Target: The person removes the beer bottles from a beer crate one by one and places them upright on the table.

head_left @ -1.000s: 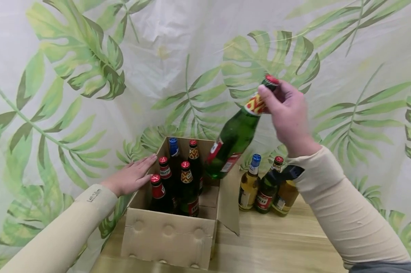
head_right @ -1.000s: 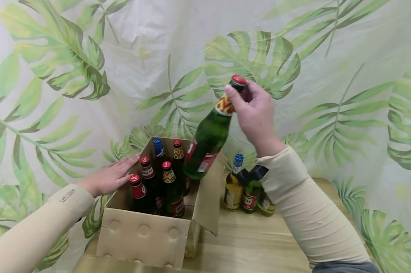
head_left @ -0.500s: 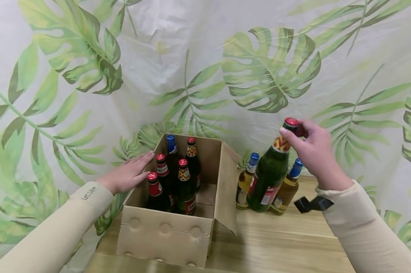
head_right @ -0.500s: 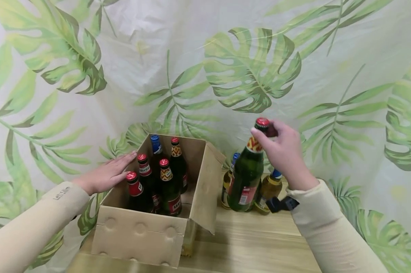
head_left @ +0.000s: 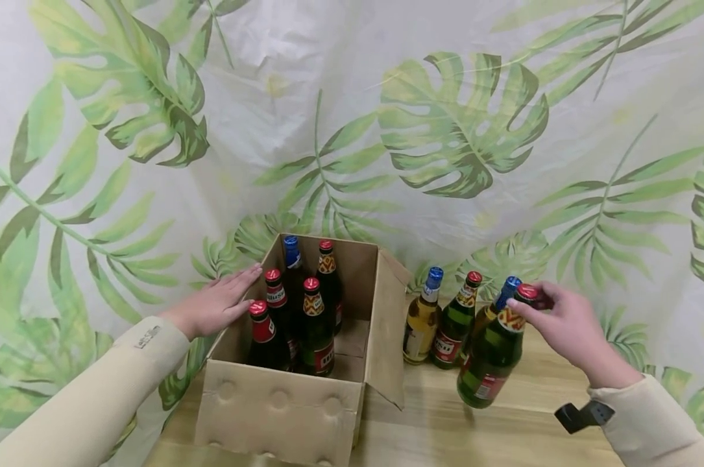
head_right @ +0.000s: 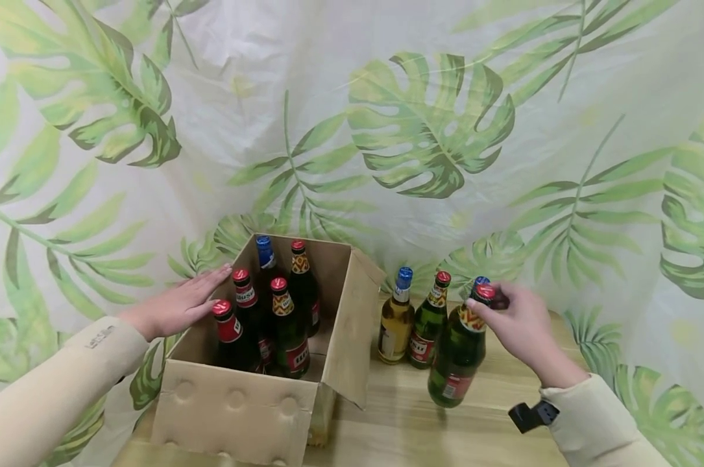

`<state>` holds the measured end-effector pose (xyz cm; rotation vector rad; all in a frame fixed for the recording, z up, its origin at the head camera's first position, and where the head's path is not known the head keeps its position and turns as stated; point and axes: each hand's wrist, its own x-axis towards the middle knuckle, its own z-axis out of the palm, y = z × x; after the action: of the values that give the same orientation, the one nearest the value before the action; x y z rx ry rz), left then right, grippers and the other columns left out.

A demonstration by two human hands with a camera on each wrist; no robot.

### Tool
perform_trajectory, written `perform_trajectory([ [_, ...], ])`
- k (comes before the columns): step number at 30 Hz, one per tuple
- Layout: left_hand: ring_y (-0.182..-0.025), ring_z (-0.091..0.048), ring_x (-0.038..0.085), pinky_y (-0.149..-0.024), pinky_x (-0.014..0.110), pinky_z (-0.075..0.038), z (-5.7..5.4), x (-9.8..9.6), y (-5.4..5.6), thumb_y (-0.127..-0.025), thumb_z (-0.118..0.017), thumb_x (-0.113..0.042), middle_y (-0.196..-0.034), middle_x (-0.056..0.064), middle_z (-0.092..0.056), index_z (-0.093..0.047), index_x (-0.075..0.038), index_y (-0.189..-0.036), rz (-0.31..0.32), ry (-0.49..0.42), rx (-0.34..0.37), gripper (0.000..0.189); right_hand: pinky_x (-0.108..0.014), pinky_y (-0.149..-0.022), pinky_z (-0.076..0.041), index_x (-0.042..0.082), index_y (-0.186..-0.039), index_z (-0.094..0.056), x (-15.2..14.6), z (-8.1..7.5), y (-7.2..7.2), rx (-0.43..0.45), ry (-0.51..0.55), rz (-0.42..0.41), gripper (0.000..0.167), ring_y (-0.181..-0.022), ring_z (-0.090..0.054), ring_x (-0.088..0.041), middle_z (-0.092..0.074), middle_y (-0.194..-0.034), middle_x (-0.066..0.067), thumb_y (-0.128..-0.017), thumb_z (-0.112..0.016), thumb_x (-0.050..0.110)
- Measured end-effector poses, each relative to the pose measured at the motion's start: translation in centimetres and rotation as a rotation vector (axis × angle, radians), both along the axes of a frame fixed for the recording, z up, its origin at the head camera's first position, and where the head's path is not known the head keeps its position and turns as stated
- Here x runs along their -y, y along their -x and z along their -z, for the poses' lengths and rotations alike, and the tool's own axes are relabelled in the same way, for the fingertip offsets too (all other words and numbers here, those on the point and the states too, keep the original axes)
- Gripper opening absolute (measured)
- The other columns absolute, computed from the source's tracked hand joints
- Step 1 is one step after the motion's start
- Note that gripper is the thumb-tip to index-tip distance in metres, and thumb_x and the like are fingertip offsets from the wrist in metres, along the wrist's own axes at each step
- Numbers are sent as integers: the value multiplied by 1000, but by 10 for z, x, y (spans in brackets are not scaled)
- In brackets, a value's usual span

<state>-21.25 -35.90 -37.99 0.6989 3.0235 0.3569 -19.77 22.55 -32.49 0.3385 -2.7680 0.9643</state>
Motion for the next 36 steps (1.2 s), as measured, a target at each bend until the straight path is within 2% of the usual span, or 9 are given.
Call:
perform_trajectory([
  [5, -151, -20, 49, -117, 69, -18, 0, -2, 0, -112, -41, -33, -168, 24, -19, -23, 1, -163, -8, -2, 14, 64, -30, -58, -48, -11, -124, -63, -29, 12, -3, 97, -31, 62, 55, -75, -61, -19, -72, -96, -13, -102, -66, 40],
  [10, -151, -19, 49, -118, 67, -18, -2, 1, -1, -112, -41, -32, -168, 24, -18, -23, 3, -162, -9, -9, 6, 64, -29, -57, -51, -15, -124, -59, -50, 19, 1, 146, -8, 78, 56, -74, -63, -17, -71, -95, -14, -104, -64, 36],
  [15, -151, -20, 49, -118, 66, -19, 0, 3, -1, -112, -41, -31, -167, 26, -20, -23, 4, -162, -1, -27, -16, 63, -27, -58, -51, -19, -124, -57, -65, 26, 10, 150, -5, 85, 55, -73, -63, -13, -70, -95, -15, -104, -64, 32],
  [17, -150, -22, 50, -117, 68, -20, 3, 3, -1, -112, -42, -31, -166, 27, -21, -24, 4, -162, 8, -40, -26, 63, -27, -57, -50, -18, -120, -58, -71, 30, 12, 146, -8, 101, 51, -71, -61, -11, -69, -91, -14, -104, -64, 30],
  [21, -149, -23, 51, -115, 69, -21, 5, 2, 0, -112, -42, -31, -165, 28, -22, -24, 4, -162, 27, -54, -40, 63, -23, -57, -52, -19, -115, -58, -84, 41, 16, 149, 48, 151, 47, -67, -59, -4, -66, -88, -12, -104, -63, 27],
  [24, -151, -20, 49, -118, 67, -19, 3, 1, 0, -112, -40, -32, -167, 27, -20, -23, 4, -162, 18, -43, -26, 63, -20, -59, -54, -21, -119, -55, -91, 47, 22, 156, 91, 180, 50, -67, -60, 1, -65, -90, -13, -105, -62, 27],
  [31, -152, -18, 47, -120, 63, -18, -1, 0, -1, -112, -40, -31, -168, 25, -17, -22, 3, -162, -5, -18, 2, 64, -21, -57, -54, -22, -121, -53, -97, 51, 40, 147, 75, 195, 52, -66, -61, -1, -67, -90, -17, -104, -61, 26],
  [36, -152, -18, 47, -120, 63, -18, 0, -1, -2, -112, -40, -31, -168, 25, -18, -22, 4, -162, -1, -25, 8, 63, -22, -57, -55, -24, -120, -52, -100, 60, 46, 156, 96, 205, 50, -65, -62, -4, -65, -88, -17, -104, -62, 22],
])
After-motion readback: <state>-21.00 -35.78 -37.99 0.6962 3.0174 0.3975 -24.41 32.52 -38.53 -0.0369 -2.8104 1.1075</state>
